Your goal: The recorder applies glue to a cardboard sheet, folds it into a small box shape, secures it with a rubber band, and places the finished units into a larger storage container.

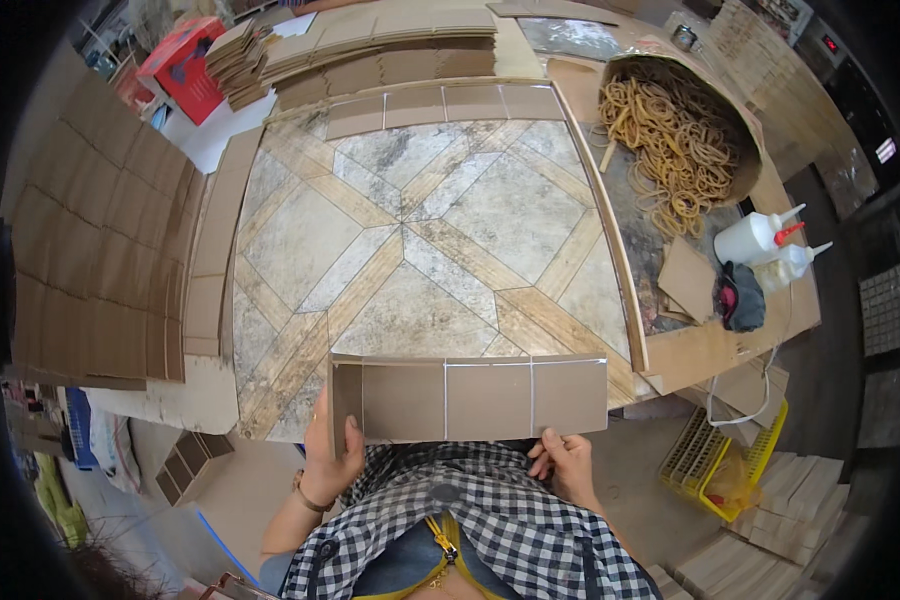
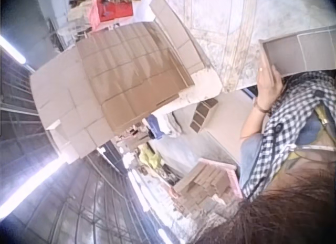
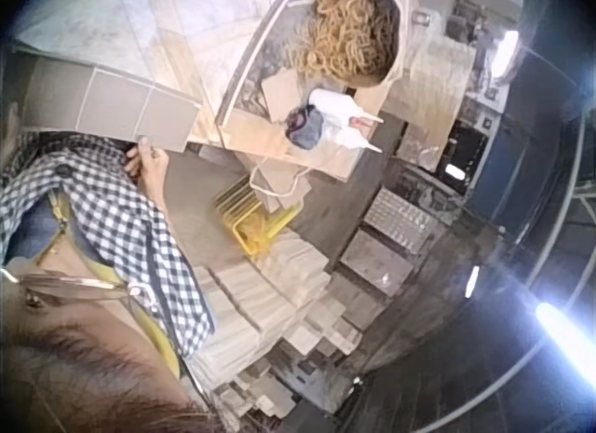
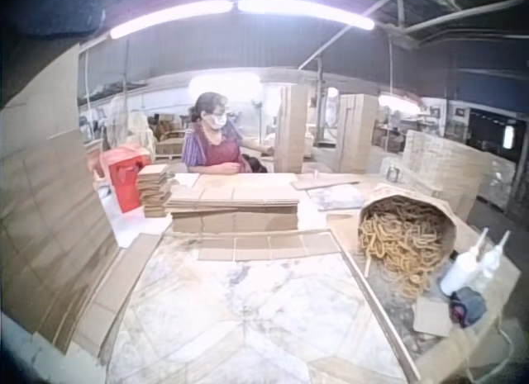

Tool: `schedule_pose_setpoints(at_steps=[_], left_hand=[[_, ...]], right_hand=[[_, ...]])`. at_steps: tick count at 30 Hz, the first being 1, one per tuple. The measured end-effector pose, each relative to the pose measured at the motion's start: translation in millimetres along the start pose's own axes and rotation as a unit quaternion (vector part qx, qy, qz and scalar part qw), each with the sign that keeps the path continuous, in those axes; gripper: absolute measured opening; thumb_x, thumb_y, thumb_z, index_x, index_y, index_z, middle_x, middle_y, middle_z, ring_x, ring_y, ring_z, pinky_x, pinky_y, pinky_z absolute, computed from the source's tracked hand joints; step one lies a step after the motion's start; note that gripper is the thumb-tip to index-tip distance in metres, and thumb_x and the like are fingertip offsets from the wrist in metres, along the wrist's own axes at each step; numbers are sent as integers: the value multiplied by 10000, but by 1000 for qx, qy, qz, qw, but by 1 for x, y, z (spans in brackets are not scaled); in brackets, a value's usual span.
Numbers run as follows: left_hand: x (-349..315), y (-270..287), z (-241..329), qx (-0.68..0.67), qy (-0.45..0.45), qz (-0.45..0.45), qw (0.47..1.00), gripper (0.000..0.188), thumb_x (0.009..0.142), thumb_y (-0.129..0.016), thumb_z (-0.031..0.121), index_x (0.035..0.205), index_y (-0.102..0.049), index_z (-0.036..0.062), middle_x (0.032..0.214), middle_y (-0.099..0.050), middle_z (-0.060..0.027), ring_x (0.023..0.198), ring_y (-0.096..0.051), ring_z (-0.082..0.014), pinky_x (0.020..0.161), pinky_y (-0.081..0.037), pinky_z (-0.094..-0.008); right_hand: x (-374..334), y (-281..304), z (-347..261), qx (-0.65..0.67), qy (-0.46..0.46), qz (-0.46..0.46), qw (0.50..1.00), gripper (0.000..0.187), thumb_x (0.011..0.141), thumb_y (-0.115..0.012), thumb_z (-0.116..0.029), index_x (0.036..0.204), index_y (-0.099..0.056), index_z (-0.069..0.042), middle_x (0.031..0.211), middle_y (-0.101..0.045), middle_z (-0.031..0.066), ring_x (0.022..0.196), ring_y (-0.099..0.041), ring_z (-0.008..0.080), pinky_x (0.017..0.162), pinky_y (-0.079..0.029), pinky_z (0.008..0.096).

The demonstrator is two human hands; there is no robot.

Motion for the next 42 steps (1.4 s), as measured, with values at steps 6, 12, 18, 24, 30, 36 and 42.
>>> schedule_pose_setpoints(at_steps=[6,12,18,24,30,36,42], left_hand=[[33,-21,10,-16,11,9,1000,628,778,-514,-39,1367,-301,-78,1258,-474,-296,994,-586,-422,798,-507,-408],[78,-63,29,-79,21,38,996,660,761,-530,-41,1372,-284,-78,1262,-454,-310,1135,-505,-431,908,-465,-430],[82,-67,30,-62,18,30,997,681,759,-530,-37,1379,-253,-94,1305,-416,-316,1168,-479,-439,930,-454,-433],[84,-65,32,-62,13,26,998,685,759,-533,-33,1378,-248,-103,1308,-412,-321,1163,-479,-449,921,-459,-437],[81,-67,27,-8,-21,16,1000,744,750,-592,16,1387,-228,-109,1333,-383,-326,1232,-398,-469,999,-380,-462],[80,-43,20,-315,-21,-68,946,982,726,-743,284,1433,-149,-49,1433,-276,-292,1324,-296,-426,1093,-238,-480],[87,-32,13,-123,-76,-158,977,733,863,-560,480,1358,-355,-21,1401,-337,-274,1287,-358,-398,1079,-237,-494]], right_hand=[[9,-17,-79,-181,431,20,884,148,810,-621,-91,912,-629,17,893,-630,98,822,-596,212,736,-465,338],[14,-75,-155,-262,570,-10,779,128,723,-627,-2,851,-618,-1,781,-620,117,666,-611,237,606,-476,313],[16,-86,-167,-294,608,-3,737,98,689,-606,25,782,-601,-8,678,-579,128,544,-584,275,490,-450,328],[16,-87,-168,-368,598,-16,711,234,702,-628,-33,933,-604,0,842,-595,150,642,-609,298,538,-482,338],[6,-114,-184,-501,619,12,605,607,783,-684,-380,1259,-518,-43,1292,-468,248,1197,-423,495,882,-468,465],[20,-130,-165,-532,606,-75,587,608,783,-584,-599,1158,-635,-123,1325,-461,213,1248,-364,513,925,-438,516],[21,-121,-165,-567,575,-66,586,621,764,-630,-567,1205,-605,-130,1326,-466,198,1240,-373,511,940,-427,513]])
Point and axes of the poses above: each hand's wrist, its own x-axis towards the middle knuckle, its own y-axis out of the back of the hand, z = x × y, the point moved 4 cm from there along x, towards the middle knuckle
